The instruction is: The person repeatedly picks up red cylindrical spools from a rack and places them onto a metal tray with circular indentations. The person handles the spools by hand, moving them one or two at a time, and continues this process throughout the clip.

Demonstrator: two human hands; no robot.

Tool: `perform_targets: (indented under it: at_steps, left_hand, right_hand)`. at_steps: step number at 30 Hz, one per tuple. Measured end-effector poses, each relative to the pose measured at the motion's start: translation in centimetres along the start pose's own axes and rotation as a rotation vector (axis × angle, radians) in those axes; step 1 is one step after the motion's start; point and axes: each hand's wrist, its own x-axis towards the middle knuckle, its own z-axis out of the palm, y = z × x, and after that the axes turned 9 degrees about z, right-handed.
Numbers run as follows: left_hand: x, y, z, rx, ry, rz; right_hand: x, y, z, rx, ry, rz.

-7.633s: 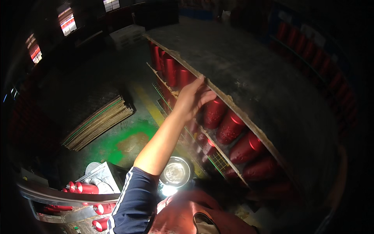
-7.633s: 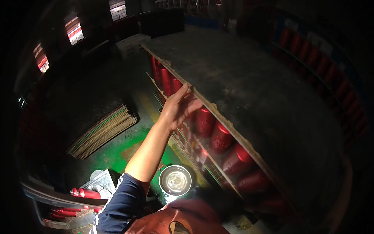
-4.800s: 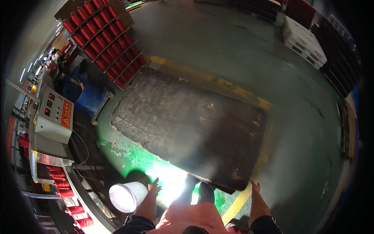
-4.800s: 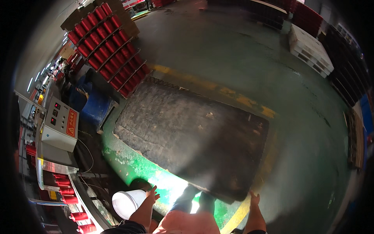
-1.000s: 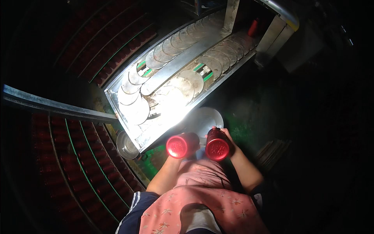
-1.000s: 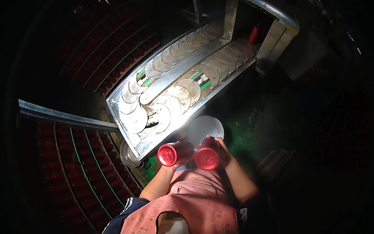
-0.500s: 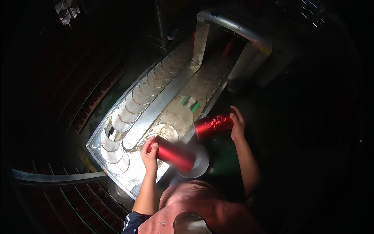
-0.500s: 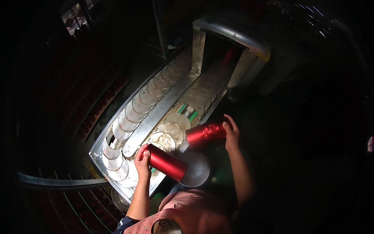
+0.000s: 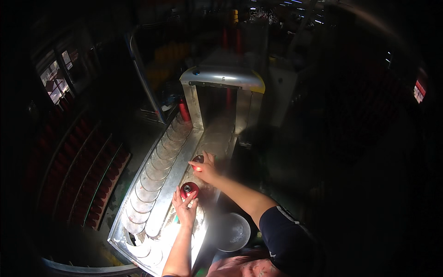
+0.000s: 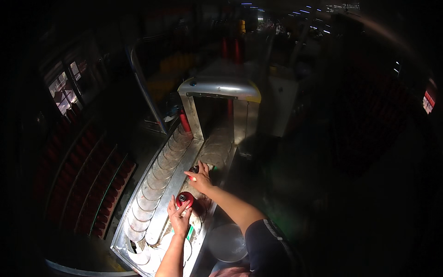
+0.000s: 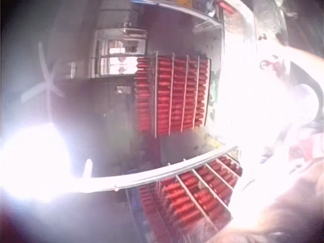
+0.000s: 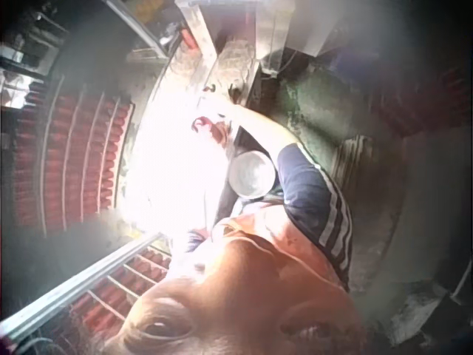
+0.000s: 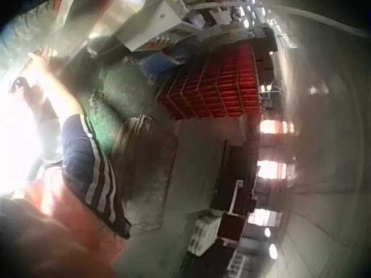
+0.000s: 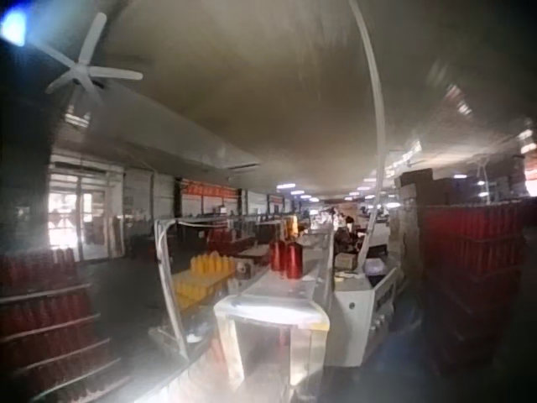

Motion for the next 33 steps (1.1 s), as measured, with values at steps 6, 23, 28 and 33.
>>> perform_targets:
  at_steps: [6, 23, 28, 33]
  left_hand:
    - [-16.6, 4.2, -9.8, -0.411, 0.424, -0.58]
    - [-64.3, 28.1, -46.1, 1.1, 1.228, -0.877]
    - [-71.5, 25.1, -61.2, 1.339, 0.906, -1.137]
    - [-79.2, 19.7, -63.7, 1.293, 0.751, -1.115]
  right_hand:
    - [-10.5, 1.3, -7.0, 0.572, -0.02, 0.083]
    - [-49.2, -42.0, 8.8, 0.813, -1.614, -0.562]
    - [-66.2, -71.2, 9.9, 0.903, -1.338, -1.315]
    - [-80.0, -81.8, 13.8, 0.751, -1.335, -1.63]
